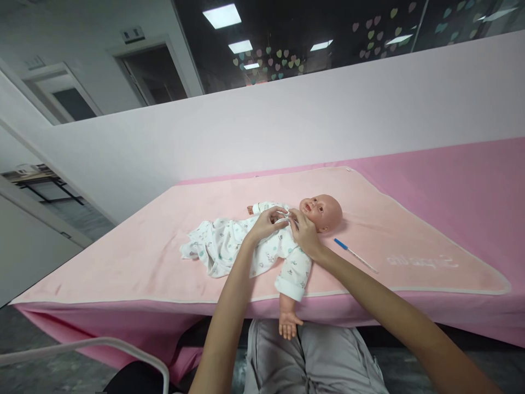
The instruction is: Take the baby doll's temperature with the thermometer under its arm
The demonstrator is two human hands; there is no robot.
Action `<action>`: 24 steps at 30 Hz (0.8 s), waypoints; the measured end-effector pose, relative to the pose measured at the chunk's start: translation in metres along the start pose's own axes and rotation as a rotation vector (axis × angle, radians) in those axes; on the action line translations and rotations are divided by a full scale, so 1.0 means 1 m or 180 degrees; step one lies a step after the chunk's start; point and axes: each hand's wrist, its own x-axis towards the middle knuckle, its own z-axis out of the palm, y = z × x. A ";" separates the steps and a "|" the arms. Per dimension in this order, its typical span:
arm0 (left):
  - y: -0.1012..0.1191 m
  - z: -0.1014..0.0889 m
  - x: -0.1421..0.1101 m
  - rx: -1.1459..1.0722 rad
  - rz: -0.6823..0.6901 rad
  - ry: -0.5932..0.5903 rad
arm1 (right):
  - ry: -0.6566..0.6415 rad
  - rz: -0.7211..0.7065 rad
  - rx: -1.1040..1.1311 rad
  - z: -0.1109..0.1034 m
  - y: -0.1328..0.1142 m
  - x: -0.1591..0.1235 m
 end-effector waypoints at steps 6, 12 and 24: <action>0.003 -0.002 0.000 0.0078 0.0082 -0.0037 | 0.0094 -0.0089 0.0022 -0.002 -0.002 0.002; 0.001 -0.002 0.000 0.0113 0.0158 0.0000 | 0.0165 -0.0055 0.0054 -0.003 -0.004 0.002; 0.001 -0.003 0.000 -0.0284 0.0025 -0.0075 | -0.0166 0.0032 0.0003 -0.001 -0.001 0.000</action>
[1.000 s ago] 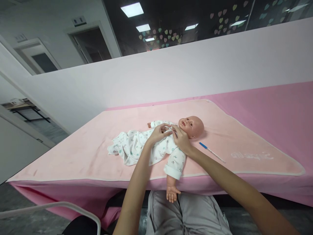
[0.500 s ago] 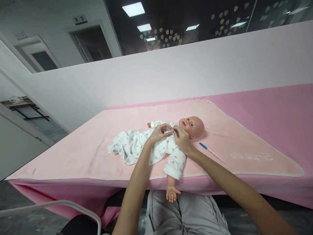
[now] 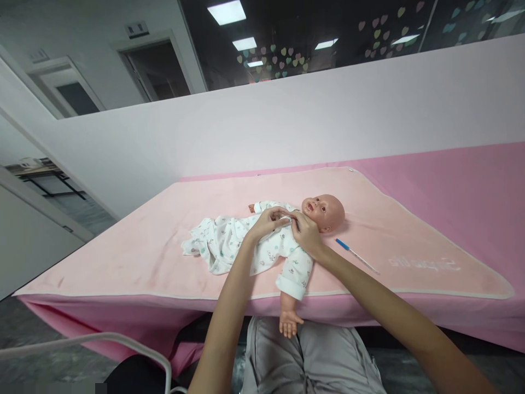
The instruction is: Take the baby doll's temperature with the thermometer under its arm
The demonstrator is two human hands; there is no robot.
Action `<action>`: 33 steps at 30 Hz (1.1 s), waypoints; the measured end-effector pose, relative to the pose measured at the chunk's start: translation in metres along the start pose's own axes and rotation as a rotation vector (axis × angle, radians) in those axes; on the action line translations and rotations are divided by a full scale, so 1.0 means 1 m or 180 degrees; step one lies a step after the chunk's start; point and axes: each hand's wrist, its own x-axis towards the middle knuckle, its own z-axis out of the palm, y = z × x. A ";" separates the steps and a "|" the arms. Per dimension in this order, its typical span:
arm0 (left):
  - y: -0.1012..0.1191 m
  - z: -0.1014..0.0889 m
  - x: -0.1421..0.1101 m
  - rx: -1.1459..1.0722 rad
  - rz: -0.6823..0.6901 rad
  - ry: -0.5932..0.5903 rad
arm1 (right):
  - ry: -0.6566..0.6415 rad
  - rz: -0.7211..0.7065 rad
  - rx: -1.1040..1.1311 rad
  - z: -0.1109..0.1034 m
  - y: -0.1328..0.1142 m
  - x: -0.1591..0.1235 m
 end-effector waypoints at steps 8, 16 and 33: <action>-0.015 -0.009 0.005 -0.1278 -0.0616 0.1062 | -0.0103 -0.0476 -0.0300 -0.003 -0.006 -0.001; -0.013 -0.017 -0.010 -0.0923 -0.0738 0.0829 | -0.0937 -0.0589 -0.0257 0.011 -0.023 0.026; 0.004 -0.037 -0.032 -0.0084 -0.0885 -0.0051 | -0.0794 -0.0701 -0.0080 0.018 -0.022 0.018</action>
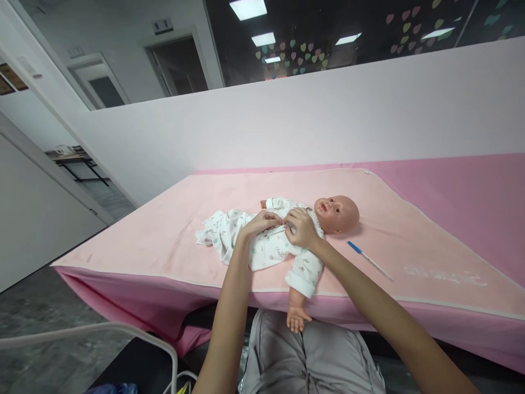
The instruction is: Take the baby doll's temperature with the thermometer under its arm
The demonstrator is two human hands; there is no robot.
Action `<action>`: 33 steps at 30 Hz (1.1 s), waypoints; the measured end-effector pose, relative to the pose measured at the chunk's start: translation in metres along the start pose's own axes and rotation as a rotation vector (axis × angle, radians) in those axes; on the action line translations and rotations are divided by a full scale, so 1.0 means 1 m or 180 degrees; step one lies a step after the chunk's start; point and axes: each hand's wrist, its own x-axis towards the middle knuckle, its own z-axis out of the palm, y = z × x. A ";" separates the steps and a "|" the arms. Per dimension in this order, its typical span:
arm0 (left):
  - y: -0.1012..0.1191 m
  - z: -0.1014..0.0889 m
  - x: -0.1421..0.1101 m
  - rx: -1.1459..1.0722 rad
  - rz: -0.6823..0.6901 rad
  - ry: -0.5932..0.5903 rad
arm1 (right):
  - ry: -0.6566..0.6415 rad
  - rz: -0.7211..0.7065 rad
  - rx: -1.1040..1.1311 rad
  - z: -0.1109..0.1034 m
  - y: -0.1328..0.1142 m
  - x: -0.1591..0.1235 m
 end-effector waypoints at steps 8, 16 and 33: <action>-0.002 0.001 0.002 -0.0072 0.0029 -0.0009 | 0.0104 0.0054 0.0128 0.000 -0.001 0.000; -0.004 0.003 0.006 0.0046 -0.0066 0.0019 | 0.0075 0.0007 0.0098 0.000 0.001 -0.001; 0.003 0.006 0.002 -0.0275 -0.0299 0.0119 | 0.0096 0.0361 -0.0225 0.001 0.000 0.001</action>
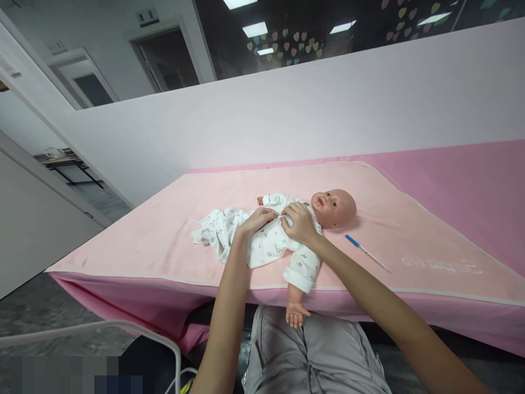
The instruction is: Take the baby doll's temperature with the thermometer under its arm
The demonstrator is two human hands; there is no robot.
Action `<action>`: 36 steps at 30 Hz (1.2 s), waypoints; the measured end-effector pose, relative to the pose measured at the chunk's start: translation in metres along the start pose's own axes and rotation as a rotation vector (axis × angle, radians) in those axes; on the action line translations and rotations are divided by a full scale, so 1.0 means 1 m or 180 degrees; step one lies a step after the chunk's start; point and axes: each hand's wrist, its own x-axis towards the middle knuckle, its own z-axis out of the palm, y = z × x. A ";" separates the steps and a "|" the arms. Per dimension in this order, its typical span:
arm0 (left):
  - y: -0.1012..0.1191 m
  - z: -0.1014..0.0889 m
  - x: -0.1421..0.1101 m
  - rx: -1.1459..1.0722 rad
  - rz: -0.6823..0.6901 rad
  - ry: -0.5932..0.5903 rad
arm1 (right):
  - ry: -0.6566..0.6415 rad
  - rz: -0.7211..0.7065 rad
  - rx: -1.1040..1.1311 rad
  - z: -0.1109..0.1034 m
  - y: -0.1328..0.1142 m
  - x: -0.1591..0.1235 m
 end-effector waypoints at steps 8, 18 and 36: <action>0.000 -0.002 -0.001 -0.0313 0.0020 -0.0107 | 0.0052 -0.0077 0.0060 0.001 0.001 0.000; -0.003 -0.004 0.000 0.0167 0.0224 -0.0104 | 0.0082 -0.0067 0.0068 0.001 0.000 -0.001; -0.003 -0.005 0.000 -0.0027 0.0072 -0.0031 | 0.0198 0.0262 0.0135 0.003 0.001 -0.001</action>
